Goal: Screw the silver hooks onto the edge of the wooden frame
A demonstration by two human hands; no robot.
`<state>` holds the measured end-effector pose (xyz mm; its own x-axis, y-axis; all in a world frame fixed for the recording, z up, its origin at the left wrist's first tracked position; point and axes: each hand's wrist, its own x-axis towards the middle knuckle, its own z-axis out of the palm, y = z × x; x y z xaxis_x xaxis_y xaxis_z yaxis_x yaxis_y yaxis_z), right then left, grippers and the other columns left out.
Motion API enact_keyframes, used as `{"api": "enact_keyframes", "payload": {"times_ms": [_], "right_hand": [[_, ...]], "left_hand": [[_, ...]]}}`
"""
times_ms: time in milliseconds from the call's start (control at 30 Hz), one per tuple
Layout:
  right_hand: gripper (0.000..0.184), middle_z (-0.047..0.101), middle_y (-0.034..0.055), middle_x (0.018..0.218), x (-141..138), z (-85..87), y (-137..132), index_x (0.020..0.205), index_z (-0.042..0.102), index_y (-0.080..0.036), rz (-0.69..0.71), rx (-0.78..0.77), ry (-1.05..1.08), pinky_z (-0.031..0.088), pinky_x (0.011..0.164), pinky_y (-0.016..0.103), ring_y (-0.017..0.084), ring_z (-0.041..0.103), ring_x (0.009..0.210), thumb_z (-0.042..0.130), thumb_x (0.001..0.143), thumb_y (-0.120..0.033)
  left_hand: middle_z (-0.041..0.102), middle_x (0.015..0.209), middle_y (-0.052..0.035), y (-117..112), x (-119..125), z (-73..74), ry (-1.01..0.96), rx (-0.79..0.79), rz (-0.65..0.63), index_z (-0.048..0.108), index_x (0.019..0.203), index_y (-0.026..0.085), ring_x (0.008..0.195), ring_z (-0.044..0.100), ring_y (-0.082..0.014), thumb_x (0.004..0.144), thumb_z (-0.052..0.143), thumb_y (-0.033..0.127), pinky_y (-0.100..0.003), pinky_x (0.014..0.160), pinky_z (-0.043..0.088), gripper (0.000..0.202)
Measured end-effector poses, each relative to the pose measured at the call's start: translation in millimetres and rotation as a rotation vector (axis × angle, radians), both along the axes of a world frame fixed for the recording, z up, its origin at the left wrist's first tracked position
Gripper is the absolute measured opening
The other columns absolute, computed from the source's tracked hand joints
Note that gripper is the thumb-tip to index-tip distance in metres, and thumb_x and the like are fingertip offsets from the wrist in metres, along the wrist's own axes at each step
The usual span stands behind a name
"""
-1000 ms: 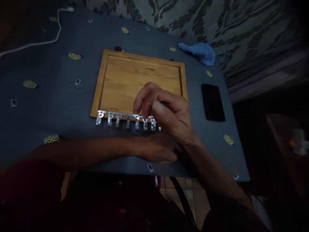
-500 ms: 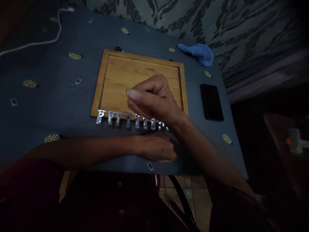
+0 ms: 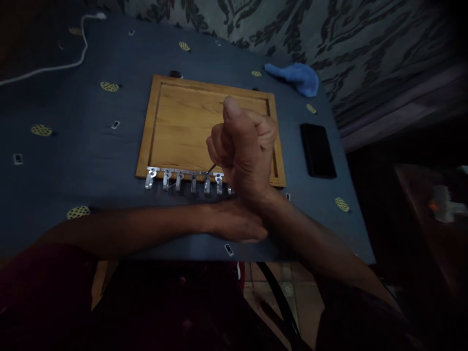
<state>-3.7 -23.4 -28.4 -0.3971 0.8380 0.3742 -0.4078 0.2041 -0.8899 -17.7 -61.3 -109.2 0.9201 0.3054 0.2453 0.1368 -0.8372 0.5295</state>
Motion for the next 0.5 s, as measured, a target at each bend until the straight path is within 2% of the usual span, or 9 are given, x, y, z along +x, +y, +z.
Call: {"api": "enact_keyframes", "payload": {"times_ms": [133, 267, 400, 500], "right_hand": [[0.06, 0.023, -0.0082, 0.046, -3, -3.8, -3, 0.051, 0.027, -0.023, -0.093, 0.007, -0.001, 0.024, 0.037, 0.026, 0.007, 0.022, 0.043, 0.063, 0.088, -0.054], [0.058, 0.025, -0.0069, 0.05, 0, -4.1, -5, 0.053, 0.028, -0.024, -0.116, -0.01, -0.134, 0.026, 0.041, 0.027, 0.009, 0.024, 0.044, 0.058, 0.088, -0.059], [0.051, 0.031, -0.0069, 0.051, 7, -4.3, -3, 0.056, 0.035, -0.024, 0.003, 0.004, -0.119, 0.027, 0.044, 0.026, 0.009, 0.028, 0.045, 0.057, 0.09, -0.054], [0.04, 0.037, -0.0063, 0.051, 11, -3.6, -1, 0.059, 0.043, -0.024, 0.049, -0.004, -0.042, 0.026, 0.046, 0.028, 0.01, 0.031, 0.045, 0.057, 0.092, -0.042]], "left_hand": [[0.068, 0.087, -0.0051, -1, 1, 3.1, 0.108, -0.008, -0.001, 0.062, 0.075, 0.016, 0.077, 0.058, -0.0177, 0.09, 0.051, 0.012, -0.03, 0.067, 0.039, 0.02], [0.067, 0.087, -0.0058, -2, 3, 1.5, 0.093, -0.047, 0.013, 0.062, 0.076, 0.015, 0.078, 0.058, -0.0173, 0.092, 0.047, 0.011, -0.029, 0.068, 0.042, 0.022], [0.066, 0.088, -0.0046, -2, 2, 2.6, 0.037, -0.107, 0.042, 0.062, 0.074, 0.016, 0.08, 0.058, -0.0161, 0.089, 0.052, 0.01, -0.028, 0.073, 0.044, 0.019], [0.067, 0.089, -0.0052, -2, 1, 1.2, 0.022, -0.047, 0.037, 0.063, 0.074, 0.016, 0.081, 0.059, -0.0164, 0.089, 0.05, 0.01, -0.029, 0.073, 0.044, 0.021]]}}
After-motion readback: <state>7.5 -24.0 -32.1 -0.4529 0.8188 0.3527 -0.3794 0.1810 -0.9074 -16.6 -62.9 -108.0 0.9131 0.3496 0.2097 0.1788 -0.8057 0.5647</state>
